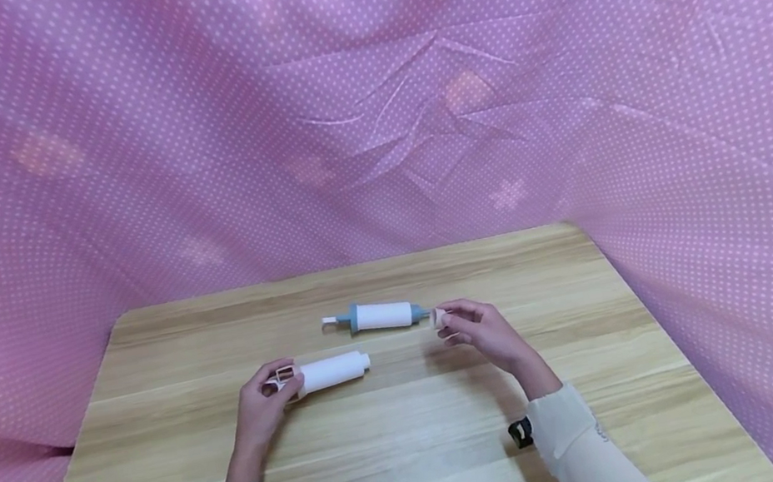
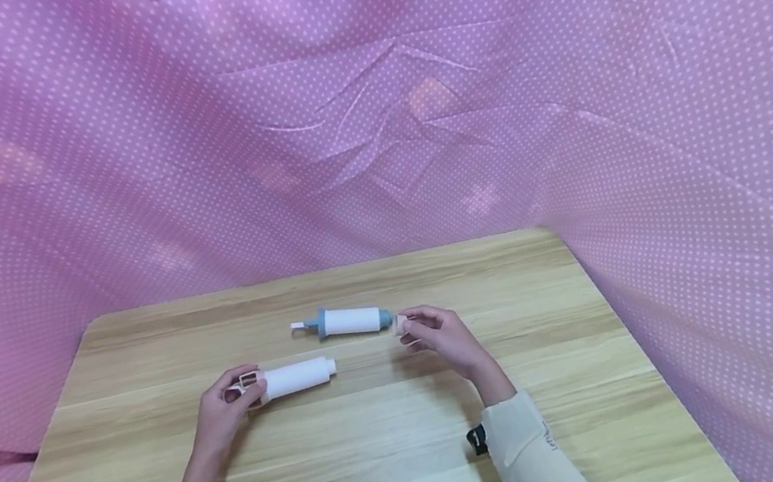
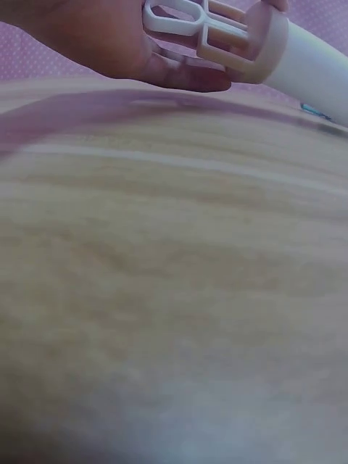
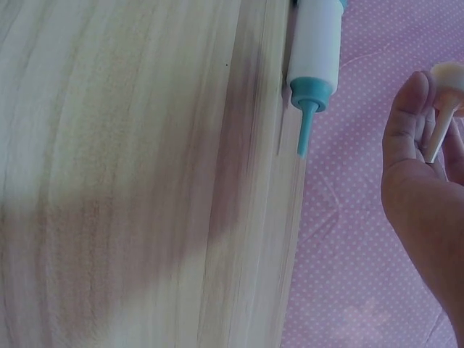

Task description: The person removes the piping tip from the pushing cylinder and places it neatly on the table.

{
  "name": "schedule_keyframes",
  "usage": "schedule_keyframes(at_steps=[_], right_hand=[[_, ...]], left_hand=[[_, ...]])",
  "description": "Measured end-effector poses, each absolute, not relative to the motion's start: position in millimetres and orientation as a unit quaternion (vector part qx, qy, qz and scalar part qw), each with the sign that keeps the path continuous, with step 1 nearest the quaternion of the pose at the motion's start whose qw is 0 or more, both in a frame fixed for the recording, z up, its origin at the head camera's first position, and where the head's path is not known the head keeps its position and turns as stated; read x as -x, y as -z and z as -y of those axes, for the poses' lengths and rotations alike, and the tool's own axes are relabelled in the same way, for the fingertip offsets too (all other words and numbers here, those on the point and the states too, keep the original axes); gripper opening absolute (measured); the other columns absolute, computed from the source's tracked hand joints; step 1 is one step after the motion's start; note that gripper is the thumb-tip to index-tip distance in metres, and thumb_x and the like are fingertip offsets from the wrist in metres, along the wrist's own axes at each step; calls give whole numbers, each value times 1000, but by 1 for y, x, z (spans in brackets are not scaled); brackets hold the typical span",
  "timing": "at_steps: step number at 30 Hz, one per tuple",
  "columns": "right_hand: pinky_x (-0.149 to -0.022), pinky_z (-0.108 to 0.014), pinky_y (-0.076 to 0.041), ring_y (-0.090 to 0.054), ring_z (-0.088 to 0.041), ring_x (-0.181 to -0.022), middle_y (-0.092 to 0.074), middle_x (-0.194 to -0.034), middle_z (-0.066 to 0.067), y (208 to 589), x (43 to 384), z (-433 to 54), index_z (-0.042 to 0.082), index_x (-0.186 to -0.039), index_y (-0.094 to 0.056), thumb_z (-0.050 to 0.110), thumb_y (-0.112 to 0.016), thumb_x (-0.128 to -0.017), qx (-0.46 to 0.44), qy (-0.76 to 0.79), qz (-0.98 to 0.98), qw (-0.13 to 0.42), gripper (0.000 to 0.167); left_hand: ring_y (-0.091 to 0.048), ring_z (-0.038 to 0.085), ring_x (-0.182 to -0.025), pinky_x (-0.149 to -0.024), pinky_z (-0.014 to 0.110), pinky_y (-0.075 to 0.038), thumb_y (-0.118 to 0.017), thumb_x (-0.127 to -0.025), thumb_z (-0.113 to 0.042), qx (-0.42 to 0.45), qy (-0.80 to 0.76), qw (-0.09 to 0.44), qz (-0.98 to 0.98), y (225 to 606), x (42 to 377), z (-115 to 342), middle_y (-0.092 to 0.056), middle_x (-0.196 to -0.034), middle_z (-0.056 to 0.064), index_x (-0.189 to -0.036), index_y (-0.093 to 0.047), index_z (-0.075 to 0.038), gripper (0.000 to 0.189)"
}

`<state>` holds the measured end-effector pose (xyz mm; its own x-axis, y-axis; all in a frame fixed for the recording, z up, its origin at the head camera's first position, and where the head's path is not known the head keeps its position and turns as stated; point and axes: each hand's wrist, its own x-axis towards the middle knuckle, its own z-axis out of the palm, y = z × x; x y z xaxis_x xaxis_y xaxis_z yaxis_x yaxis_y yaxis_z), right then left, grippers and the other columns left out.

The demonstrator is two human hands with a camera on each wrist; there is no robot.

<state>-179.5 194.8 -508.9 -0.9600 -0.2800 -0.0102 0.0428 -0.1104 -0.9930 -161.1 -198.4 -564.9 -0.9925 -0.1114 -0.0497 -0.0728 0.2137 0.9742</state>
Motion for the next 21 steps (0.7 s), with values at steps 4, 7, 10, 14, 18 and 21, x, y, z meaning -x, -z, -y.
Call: schedule_keyframes(at_steps=[4, 7, 10, 14, 18, 21], right_hand=[[-98, -59, -50, -67, -20, -95, -66, -111, -9, 508, 180, -194, -14, -132, -54, 7, -61, -101, 81, 739, -658, 117, 39], [-99, -62, -48, -67, -20, -95, -67, -111, -9, 507, 180, -194, -15, -133, -53, 6, -60, -101, 80, 736, -661, 121, 39], [-99, -61, -49, -68, -20, -95, -67, -111, -9, 507, 180, -193, -15, -133, -53, 7, -60, -101, 78, 734, -664, 121, 39], [-100, -63, -46, -67, -20, -95, -66, -111, -10, 507, 180, -192, -13, -134, -54, 6, -59, -101, 74, 737, -661, 124, 38], [-99, -60, -49, -66, -20, -95, -65, -111, -12, 506, 179, -192, -14, -135, -52, 6, -59, -101, 71, 739, -658, 124, 39], [-95, -51, -55, -66, -21, -95, -66, -111, -12, 504, 178, -193, -15, -135, -51, 6, -59, -102, 73, 741, -657, 122, 41]], left_hand=[[-61, 12, -90, -73, 20, -52, -81, -89, -20, -58, 622, 10, 781, 569, 163, 203, -68, -110, 12, -126, -67, -2, 43], [-61, 12, -90, -74, 20, -52, -80, -90, -20, -59, 618, 2, 784, 572, 165, 206, -69, -111, 12, -127, -67, -2, 43], [-61, 12, -88, -74, 21, -51, -79, -91, -20, -59, 617, -8, 784, 574, 166, 209, -69, -114, 13, -128, -66, -2, 43], [-61, 11, -91, -75, 21, -51, -77, -92, -20, -53, 617, -11, 785, 575, 166, 210, -67, -118, 17, -129, -65, -1, 43], [-60, 10, -96, -79, 19, -50, -76, -93, -22, -47, 608, -10, 792, 575, 167, 210, -66, -120, 18, -128, -65, -1, 42], [-59, 12, -99, -81, 19, -50, -76, -94, -25, -48, 599, -10, 800, 573, 166, 210, -66, -120, 17, -128, -66, -3, 42]])
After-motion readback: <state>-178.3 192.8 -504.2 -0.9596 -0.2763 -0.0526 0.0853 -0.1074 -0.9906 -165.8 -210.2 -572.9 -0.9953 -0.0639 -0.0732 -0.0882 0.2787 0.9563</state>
